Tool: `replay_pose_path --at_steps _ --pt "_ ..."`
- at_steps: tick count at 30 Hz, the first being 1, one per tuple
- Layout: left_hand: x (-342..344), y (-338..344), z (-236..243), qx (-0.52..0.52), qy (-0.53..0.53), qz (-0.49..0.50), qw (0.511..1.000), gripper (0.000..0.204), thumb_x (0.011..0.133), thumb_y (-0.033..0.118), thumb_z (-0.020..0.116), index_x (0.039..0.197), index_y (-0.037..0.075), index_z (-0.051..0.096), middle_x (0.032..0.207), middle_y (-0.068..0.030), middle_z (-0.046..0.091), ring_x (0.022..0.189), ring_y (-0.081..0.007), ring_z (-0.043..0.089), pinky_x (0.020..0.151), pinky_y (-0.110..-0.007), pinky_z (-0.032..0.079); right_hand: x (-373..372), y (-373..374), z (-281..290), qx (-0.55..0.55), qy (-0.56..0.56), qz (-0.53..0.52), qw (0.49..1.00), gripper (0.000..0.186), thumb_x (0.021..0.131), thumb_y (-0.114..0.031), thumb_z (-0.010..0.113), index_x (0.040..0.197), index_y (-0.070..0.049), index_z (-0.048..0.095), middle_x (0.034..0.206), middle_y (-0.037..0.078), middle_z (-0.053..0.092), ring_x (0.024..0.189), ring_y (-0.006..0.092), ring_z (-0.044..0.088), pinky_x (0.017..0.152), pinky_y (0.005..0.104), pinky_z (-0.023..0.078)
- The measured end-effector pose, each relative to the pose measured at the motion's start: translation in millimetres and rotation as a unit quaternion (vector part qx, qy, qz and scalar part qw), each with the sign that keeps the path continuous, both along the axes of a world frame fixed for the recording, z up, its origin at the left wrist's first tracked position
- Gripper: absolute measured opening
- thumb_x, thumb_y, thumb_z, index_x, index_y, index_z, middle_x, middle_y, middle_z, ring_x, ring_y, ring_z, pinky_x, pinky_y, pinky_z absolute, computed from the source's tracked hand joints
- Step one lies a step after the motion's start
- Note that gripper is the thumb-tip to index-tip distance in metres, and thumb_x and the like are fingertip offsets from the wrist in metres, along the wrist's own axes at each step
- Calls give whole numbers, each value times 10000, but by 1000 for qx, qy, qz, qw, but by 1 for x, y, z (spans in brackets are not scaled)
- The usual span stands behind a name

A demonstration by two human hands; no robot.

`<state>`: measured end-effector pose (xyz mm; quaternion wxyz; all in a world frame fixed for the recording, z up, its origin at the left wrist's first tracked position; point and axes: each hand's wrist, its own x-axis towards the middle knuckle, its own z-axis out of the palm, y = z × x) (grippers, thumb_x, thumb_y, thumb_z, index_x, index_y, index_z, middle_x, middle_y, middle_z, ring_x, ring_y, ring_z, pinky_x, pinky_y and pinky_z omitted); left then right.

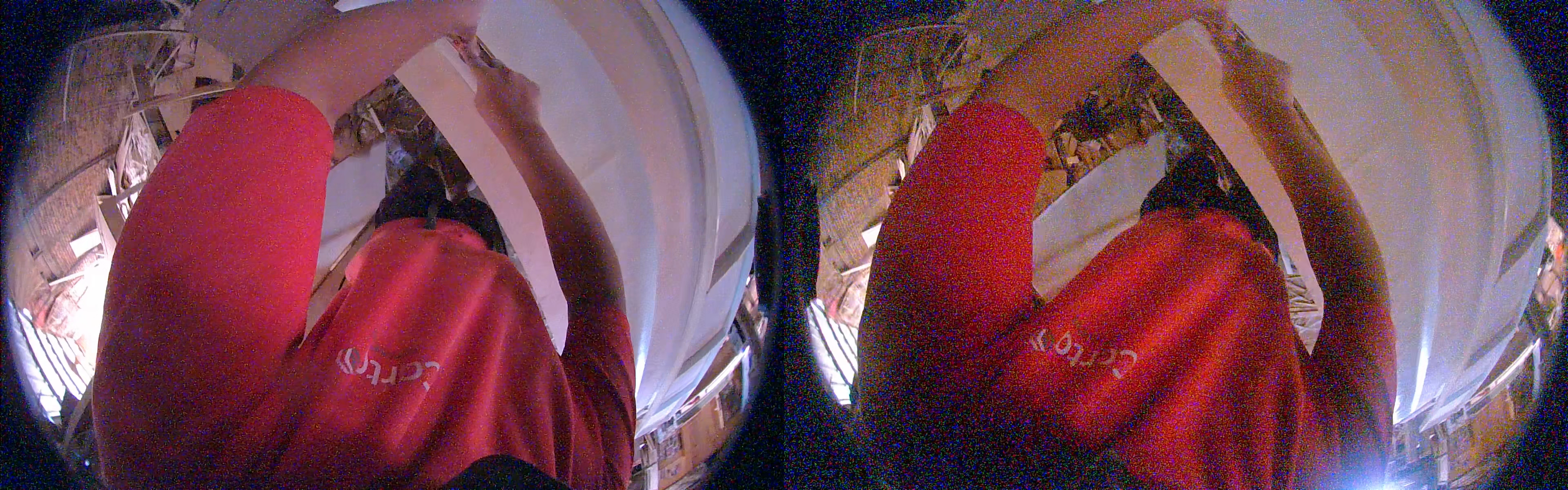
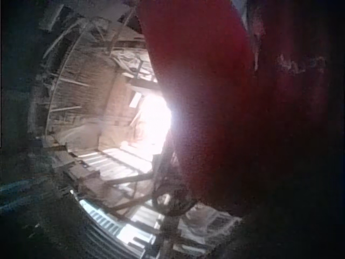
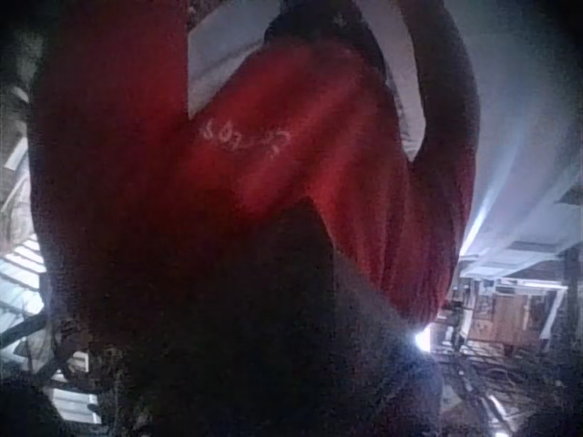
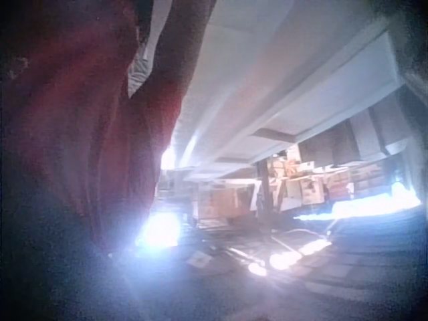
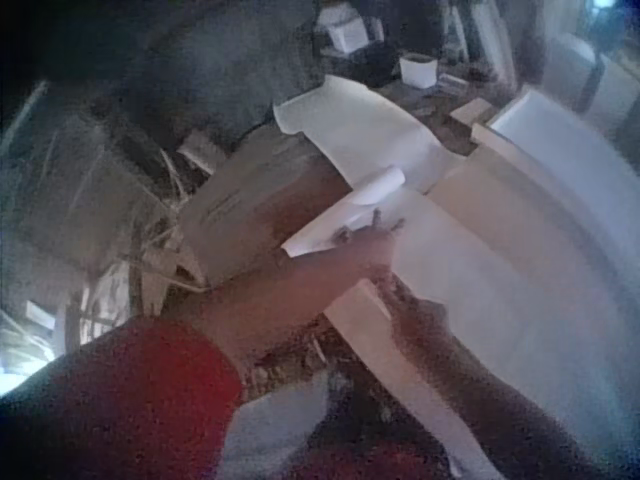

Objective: The person applies a gold-colored edge banding strip to the curved edge of a white cabinet door using a utility knife to trim the excess. They then apply a white edge banding strip to another edge and trim it with the knife.

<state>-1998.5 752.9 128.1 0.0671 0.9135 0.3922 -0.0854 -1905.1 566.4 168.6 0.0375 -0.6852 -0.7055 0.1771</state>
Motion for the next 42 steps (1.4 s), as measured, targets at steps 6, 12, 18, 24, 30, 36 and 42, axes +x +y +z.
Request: replay_pose_path --at_steps 6,12,18,24,30,36,42 --pt "10 -4 28 -120 102 46 986 1447 592 407 970 1672 258 18 1652 -383 86 1431 -465 452 1107 -759 333 5 -1 -1 39 -14 14 999 737 967 -111 516 1615 -340 249 1218 150 731 864 417 749 687 579 607" --pt "14 -11 33 -115 108 48 986 1411 648 417 952 1666 317 -19 1684 -327 -47 1477 -439 393 1119 -758 327 17 -9 -21 92 -18 28 995 757 930 -104 558 1601 -368 326 1143 163 748 781 394 752 609 546 606" --pt "29 0 -11 -172 126 201 956 1427 640 408 942 1593 524 -114 1714 -221 -126 1589 -369 123 1205 -764 109 21 -18 -25 63 -42 25 997 790 888 -126 643 1587 -376 373 1137 174 744 753 381 749 613 519 613" --pt "27 -10 -20 -135 97 274 947 1460 617 461 970 1592 525 -115 1711 -215 -152 1589 -393 91 1205 -762 103 21 -33 -9 47 -28 13 998 706 938 -115 569 1566 -392 403 1076 153 742 801 384 751 684 546 616" --pt "17 -6 33 -149 142 74 976 1569 522 534 995 1643 393 -94 1706 -235 -138 1498 -463 337 1139 -778 262 27 -48 -12 27 -31 2 999 658 961 -116 539 1547 -397 432 1044 150 739 808 397 747 706 558 614" --pt "12 -9 27 -126 98 41 986 1502 553 477 991 1661 355 -15 1668 -350 -99 1442 -482 422 1135 -740 318 37 -68 -16 23 -56 1 998 645 970 -124 538 1548 -392 436 1046 132 735 763 380 746 653 531 616" --pt "9 -12 31 -111 97 12 989 1471 567 453 981 1672 252 31 1654 -391 -11 1368 -478 509 1093 -720 398 44 -88 -5 -45 -51 -7 998 635 980 -131 528 1548 -398 436 1071 131 737 765 381 746 656 535 616"
